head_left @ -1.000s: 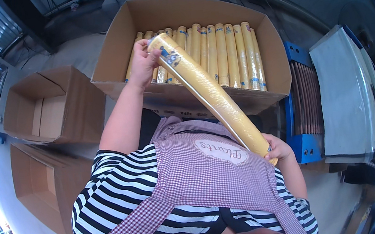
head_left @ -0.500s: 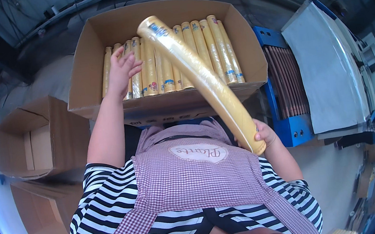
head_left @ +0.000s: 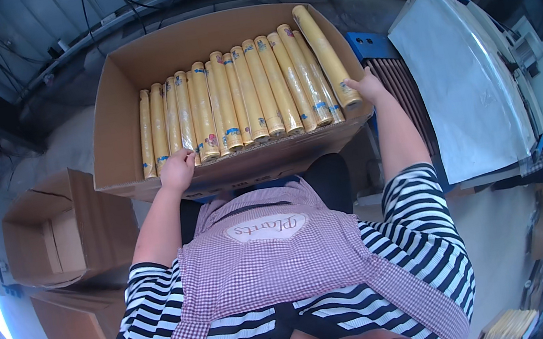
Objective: The person picks up yellow plastic rolls from a conveyor belt, wipes the surface of each roll with a cloth, and stacks them inside a large cardboard box.
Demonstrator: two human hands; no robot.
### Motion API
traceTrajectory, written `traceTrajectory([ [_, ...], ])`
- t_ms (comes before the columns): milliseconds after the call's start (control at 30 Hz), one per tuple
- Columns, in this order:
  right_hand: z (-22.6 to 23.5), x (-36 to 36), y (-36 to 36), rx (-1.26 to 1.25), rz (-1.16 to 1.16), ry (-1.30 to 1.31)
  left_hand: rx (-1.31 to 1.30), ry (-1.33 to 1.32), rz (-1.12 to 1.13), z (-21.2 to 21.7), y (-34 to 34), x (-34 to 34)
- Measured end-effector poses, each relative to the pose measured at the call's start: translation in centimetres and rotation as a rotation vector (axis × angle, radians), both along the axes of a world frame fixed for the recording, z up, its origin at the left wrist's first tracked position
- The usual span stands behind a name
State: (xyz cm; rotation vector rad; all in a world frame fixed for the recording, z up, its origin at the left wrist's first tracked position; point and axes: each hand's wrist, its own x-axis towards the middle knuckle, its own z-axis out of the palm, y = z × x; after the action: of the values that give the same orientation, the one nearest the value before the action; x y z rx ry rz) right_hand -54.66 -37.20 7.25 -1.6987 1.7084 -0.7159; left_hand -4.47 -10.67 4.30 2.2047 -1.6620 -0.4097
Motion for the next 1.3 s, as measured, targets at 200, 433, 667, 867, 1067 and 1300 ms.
traceTrajectory([
  [200,-2.3,8.1,8.3,-0.194,0.247,0.026,-0.082,-0.064,0.003,-1.4,0.8,0.4],
  [433,-4.5,8.7,21.2,-0.216,0.222,-0.407,-0.070,-0.101,0.004,-1.8,0.2,1.0],
  [667,-3.8,4.0,23.9,0.018,-0.057,-0.701,0.174,-0.113,0.003,-1.8,1.2,0.4],
  [867,-4.5,3.7,21.9,-0.010,-0.181,-0.737,-0.053,0.239,0.108,-0.4,1.0,-0.9],
  [1067,-12.3,-2.0,16.3,-0.330,0.077,-0.699,-0.135,0.407,0.167,-2.7,1.8,1.0],
  [1300,-14.7,-10.0,15.0,0.901,0.346,-1.675,-0.199,0.455,0.035,-5.1,1.3,-0.9],
])
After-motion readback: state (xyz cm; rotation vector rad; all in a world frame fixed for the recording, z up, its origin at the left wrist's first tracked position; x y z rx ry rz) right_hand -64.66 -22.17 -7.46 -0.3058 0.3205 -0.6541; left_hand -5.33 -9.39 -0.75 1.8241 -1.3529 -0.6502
